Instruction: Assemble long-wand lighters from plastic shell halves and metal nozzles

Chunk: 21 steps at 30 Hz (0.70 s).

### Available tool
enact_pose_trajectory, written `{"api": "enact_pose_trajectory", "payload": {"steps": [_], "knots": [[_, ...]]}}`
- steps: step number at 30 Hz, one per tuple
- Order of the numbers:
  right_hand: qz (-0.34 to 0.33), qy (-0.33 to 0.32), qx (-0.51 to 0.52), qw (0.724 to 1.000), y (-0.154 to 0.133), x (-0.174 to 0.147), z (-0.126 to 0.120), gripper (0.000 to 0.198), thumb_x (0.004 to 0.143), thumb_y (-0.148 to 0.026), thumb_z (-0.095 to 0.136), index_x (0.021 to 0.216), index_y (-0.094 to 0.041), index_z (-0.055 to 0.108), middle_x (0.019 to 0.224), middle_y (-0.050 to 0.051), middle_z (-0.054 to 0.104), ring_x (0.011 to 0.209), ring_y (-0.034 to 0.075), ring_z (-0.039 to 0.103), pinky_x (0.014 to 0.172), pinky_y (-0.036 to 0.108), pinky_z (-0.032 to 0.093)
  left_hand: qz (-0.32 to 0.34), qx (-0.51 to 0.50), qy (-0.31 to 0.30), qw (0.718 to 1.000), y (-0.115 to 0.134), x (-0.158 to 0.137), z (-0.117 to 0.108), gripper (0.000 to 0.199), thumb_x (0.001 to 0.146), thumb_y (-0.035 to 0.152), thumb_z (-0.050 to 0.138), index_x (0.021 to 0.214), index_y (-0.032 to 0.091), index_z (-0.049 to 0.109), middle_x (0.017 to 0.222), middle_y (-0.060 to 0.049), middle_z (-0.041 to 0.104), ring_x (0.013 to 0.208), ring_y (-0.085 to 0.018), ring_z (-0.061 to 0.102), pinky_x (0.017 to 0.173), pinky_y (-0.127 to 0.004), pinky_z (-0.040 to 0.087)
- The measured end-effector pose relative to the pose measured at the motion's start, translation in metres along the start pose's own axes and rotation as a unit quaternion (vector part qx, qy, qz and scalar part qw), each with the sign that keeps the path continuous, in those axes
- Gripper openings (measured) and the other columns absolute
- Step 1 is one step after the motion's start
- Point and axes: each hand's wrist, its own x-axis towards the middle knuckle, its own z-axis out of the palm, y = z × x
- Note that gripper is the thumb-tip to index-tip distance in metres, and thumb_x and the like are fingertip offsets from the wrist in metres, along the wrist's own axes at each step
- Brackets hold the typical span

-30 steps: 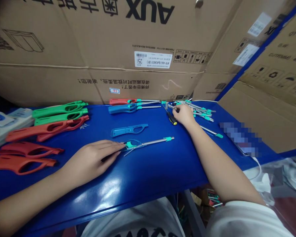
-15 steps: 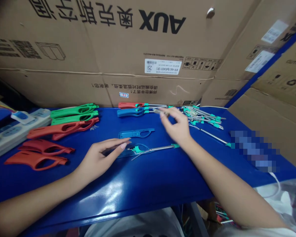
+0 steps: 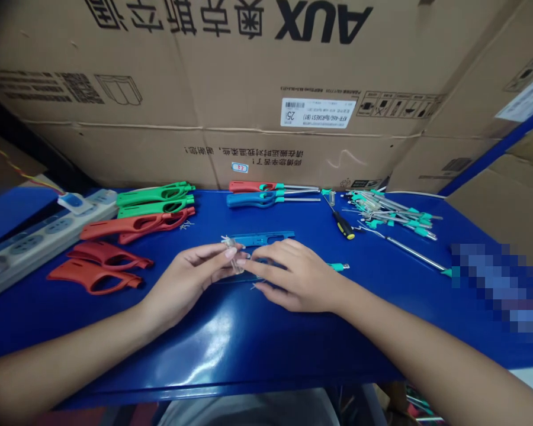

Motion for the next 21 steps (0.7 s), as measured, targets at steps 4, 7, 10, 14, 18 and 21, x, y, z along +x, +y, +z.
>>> {"api": "enact_pose_trajectory", "payload": {"steps": [4, 7, 10, 14, 18, 21], "knots": [[0.012, -0.093, 0.013, 0.996, 0.000, -0.003, 0.000, 0.021, 0.097, -0.032, 0.056, 0.113, -0.020, 0.064, 0.114, 0.011, 0.068, 0.096, 0.019, 0.065, 0.078, 0.033, 0.051, 0.065, 0.092, 0.035, 0.993, 0.006, 0.005, -0.004, 0.027, 0.075, 0.037, 0.085, 0.088, 0.015, 0.075, 0.081, -0.002, 0.074, 0.072, -0.012, 0.067, 0.075, -0.024, 0.056], [0.002, -0.160, 0.000, 0.987, 0.001, -0.004, 0.000, 0.019, 0.101, -0.029, 0.050, 0.108, -0.020, 0.065, 0.116, 0.010, 0.066, 0.095, 0.019, 0.064, 0.078, 0.033, 0.049, 0.097, 0.135, 0.037, 0.985, 0.005, 0.008, -0.006, 0.026, 0.073, 0.034, 0.085, 0.083, 0.016, 0.071, 0.074, 0.001, 0.068, 0.065, -0.009, 0.060, 0.066, -0.021, 0.051], [0.023, -0.163, -0.008, 0.986, 0.001, -0.004, 0.000, 0.024, 0.104, -0.027, 0.043, 0.102, -0.019, 0.065, 0.111, 0.008, 0.067, 0.085, 0.016, 0.063, 0.074, 0.031, 0.048, 0.104, 0.159, 0.027, 0.981, 0.001, 0.009, -0.007, 0.024, 0.074, 0.032, 0.084, 0.083, 0.015, 0.070, 0.074, 0.002, 0.065, 0.066, -0.009, 0.058, 0.065, -0.021, 0.049], [0.035, -0.162, -0.009, 0.986, 0.000, -0.005, 0.000, 0.024, 0.105, -0.029, 0.042, 0.105, -0.018, 0.064, 0.109, 0.008, 0.066, 0.080, 0.015, 0.062, 0.068, 0.030, 0.047, 0.100, 0.191, 0.001, 0.977, -0.001, 0.007, -0.006, 0.021, 0.076, 0.032, 0.081, 0.084, 0.015, 0.071, 0.073, 0.001, 0.062, 0.066, -0.010, 0.056, 0.063, -0.022, 0.047], [0.052, -0.167, -0.025, 0.984, -0.001, -0.007, 0.001, 0.023, 0.104, -0.031, 0.044, 0.113, -0.020, 0.063, 0.111, 0.008, 0.065, 0.076, 0.015, 0.061, 0.064, 0.029, 0.046, 0.124, 0.246, -0.012, 0.961, -0.003, 0.006, -0.006, 0.019, 0.079, 0.031, 0.079, 0.086, 0.014, 0.073, 0.080, -0.001, 0.063, 0.066, -0.011, 0.057, 0.061, -0.024, 0.046], [0.060, -0.166, -0.017, 0.984, -0.001, -0.009, 0.001, 0.024, 0.105, -0.028, 0.043, 0.100, -0.019, 0.065, 0.108, 0.007, 0.066, 0.071, 0.013, 0.060, 0.061, 0.029, 0.045, 0.139, 0.271, -0.018, 0.952, -0.007, 0.007, -0.009, 0.020, 0.080, 0.031, 0.078, 0.091, 0.015, 0.075, 0.082, -0.002, 0.063, 0.065, -0.011, 0.056, 0.059, -0.024, 0.046]]}}
